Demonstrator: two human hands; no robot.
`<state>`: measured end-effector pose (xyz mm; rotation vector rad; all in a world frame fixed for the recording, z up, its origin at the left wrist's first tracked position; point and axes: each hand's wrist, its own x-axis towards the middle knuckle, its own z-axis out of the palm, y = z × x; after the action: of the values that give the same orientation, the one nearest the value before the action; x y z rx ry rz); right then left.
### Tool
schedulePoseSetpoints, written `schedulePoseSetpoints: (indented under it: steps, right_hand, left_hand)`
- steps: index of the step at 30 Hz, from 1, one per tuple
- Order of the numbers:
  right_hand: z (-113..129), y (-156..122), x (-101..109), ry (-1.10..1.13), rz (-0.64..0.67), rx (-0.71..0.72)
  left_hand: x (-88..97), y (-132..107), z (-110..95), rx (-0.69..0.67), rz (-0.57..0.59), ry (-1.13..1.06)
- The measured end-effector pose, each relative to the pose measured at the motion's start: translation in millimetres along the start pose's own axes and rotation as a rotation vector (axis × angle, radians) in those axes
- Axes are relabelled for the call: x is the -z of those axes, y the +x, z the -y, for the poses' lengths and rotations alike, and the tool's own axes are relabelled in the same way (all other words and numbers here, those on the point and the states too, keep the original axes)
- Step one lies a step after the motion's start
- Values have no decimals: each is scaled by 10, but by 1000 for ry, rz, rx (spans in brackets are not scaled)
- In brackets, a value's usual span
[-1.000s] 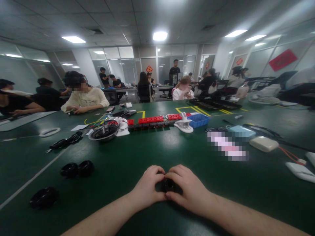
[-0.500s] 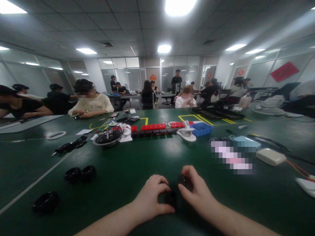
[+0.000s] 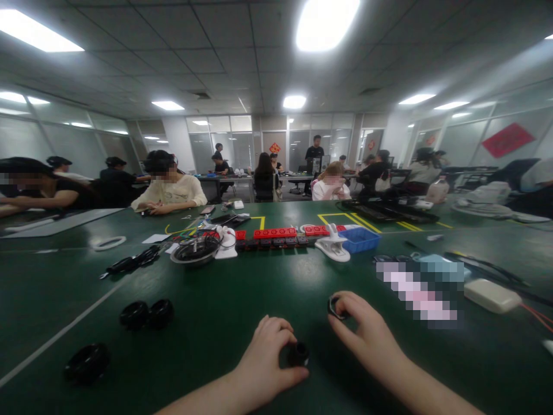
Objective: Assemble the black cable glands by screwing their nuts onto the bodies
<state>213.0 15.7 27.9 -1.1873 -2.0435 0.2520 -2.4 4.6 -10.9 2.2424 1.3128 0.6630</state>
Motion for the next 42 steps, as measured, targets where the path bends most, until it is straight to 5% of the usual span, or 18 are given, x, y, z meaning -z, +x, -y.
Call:
schedulePoseSetpoints:
  steps: [8, 26, 35, 42]
  right_hand:
    - [67, -64, -148, -280, 353, -7]
    - [105, -140, -234, -268, 442, -61]
    - [86, -139, -229, -285, 453, -45]
    - [83, -135, -231, -297, 456, -27]
  left_hand:
    - [-17, 1, 2, 2, -5, 3]
    - [-4, -16, -2, 21, -22, -12]
    - [-2, -69, 0, -209, -145, 94]
    - [4, -48, -30, -220, -139, 131]
